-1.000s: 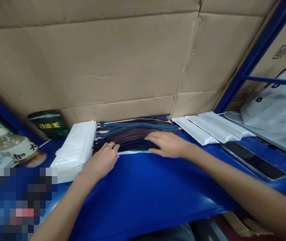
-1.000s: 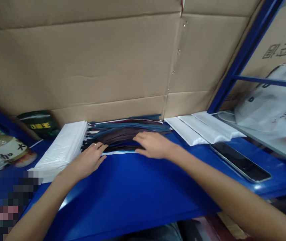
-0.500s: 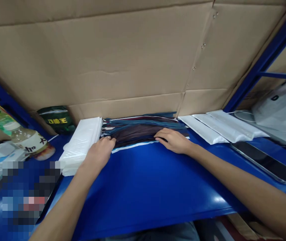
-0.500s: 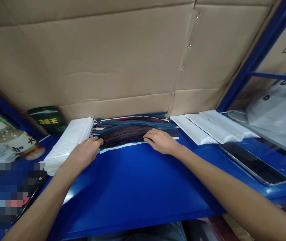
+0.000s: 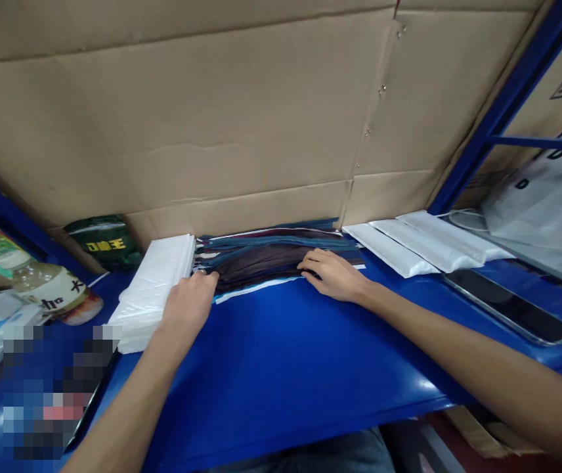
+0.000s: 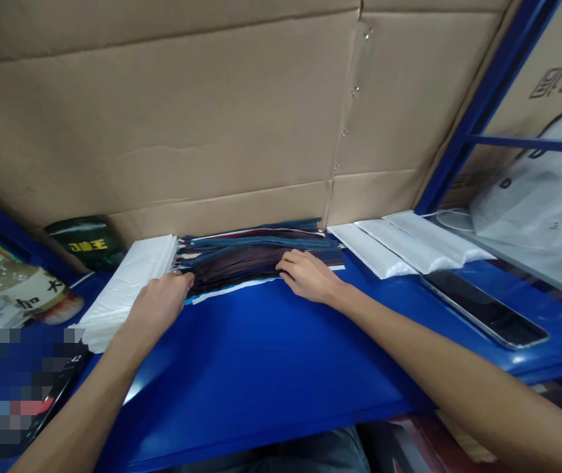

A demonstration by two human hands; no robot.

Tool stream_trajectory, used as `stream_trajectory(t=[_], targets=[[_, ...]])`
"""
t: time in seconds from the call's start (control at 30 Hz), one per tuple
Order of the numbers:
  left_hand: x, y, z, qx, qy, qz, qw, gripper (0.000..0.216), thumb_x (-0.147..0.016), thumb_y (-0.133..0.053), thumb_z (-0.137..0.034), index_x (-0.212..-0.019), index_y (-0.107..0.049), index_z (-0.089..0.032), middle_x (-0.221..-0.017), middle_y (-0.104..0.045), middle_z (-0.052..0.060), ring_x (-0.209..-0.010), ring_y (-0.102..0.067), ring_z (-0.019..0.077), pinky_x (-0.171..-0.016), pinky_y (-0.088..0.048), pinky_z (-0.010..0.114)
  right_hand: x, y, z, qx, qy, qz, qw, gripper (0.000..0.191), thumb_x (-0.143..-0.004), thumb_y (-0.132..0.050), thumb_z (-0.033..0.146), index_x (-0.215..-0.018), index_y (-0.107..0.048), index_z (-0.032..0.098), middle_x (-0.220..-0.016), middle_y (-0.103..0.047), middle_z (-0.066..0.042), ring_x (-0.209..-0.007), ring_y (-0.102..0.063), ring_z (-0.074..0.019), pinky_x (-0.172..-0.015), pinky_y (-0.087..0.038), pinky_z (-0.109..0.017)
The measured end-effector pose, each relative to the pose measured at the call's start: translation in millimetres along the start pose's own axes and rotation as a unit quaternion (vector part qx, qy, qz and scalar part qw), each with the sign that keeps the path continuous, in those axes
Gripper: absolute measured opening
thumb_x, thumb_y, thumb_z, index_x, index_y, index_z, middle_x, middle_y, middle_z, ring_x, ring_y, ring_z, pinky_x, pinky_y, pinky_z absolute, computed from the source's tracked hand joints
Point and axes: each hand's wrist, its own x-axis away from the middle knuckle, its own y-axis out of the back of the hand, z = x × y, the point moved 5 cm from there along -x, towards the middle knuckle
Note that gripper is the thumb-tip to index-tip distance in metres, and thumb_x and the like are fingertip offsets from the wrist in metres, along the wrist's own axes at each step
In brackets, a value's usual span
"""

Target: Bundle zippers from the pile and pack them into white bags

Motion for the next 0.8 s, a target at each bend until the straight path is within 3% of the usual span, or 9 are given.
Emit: stream_trajectory(t=[0.2, 0.37, 0.57, 0.7, 0.8], targets=[[5.5, 21.7, -4.5, 0.047, 0.026, -0.129, 0.990, 0.025, -0.106, -0.039, -0.024, -0.112, -0.063, -0.020, -0.117, -0.072, 0.015, -0.104, -0.071, 0.0346, -0.070, -0.056, 0.038, -1.8, 16.7, 13.5, -0.050, 0.011, -0.063, 0.997, 0.027, -0.104, -0.055, 0.026, -0.123, -0.074, 0.022, -0.122, -0.073, -0.013, -0.115, -0.067, -0.0320, -0.103, -0.053, -0.055], [11.1, 30.4, -25.4, 0.235, -0.062, -0.204, 0.948, 0.012, -0.107, -0.047, -0.028, -0.112, -0.057, -0.023, -0.096, -0.073, 0.004, -0.079, -0.072, 0.0216, -0.073, -0.055, 0.034, 3.1, 30.9, 52.6, -0.207, 0.074, -0.099, 0.971, 0.022, -0.104, -0.061, 0.032, -0.119, -0.076, 0.027, -0.111, -0.078, -0.007, -0.104, -0.072, -0.0257, -0.096, -0.058, -0.045], [24.3, 24.3, -67.9, 0.365, -0.226, -0.234, 0.872, 0.010, -0.108, -0.051, -0.023, -0.115, -0.059, -0.024, -0.103, -0.075, 0.001, -0.087, -0.074, 0.0161, -0.080, -0.057, 0.029, 7.9, 23.9, 78.2, -0.255, 0.039, -0.052, 0.965, 0.024, -0.101, -0.068, 0.047, -0.106, -0.082, 0.028, -0.096, -0.081, -0.003, -0.080, -0.076, -0.0222, -0.076, -0.058, -0.036], [33.1, 28.9, -81.3, 0.405, -0.245, -0.237, 0.848, 0.010, -0.107, -0.056, -0.021, -0.114, -0.063, -0.024, -0.099, -0.076, 0.000, -0.084, -0.075, 0.0134, -0.078, -0.059, 0.025, 6.4, 23.3, 70.2, -0.247, -0.005, -0.062, 0.967, 0.027, -0.101, -0.067, 0.050, -0.103, -0.083, 0.029, -0.089, -0.081, -0.002, -0.075, -0.074, -0.0201, -0.071, -0.054, -0.032], [34.8, 32.0, -83.3, 0.436, -0.232, -0.232, 0.838, 0.009, -0.106, -0.058, -0.021, -0.111, -0.065, -0.024, -0.095, -0.077, -0.001, -0.082, -0.076, 0.0128, -0.077, -0.060, 0.023, 6.1, 26.9, 68.2, -0.251, -0.005, -0.076, 0.965, 0.023, -0.102, -0.067, 0.043, -0.105, -0.083, 0.026, -0.089, -0.081, -0.002, -0.076, -0.074, -0.0180, -0.072, -0.051, -0.029]])
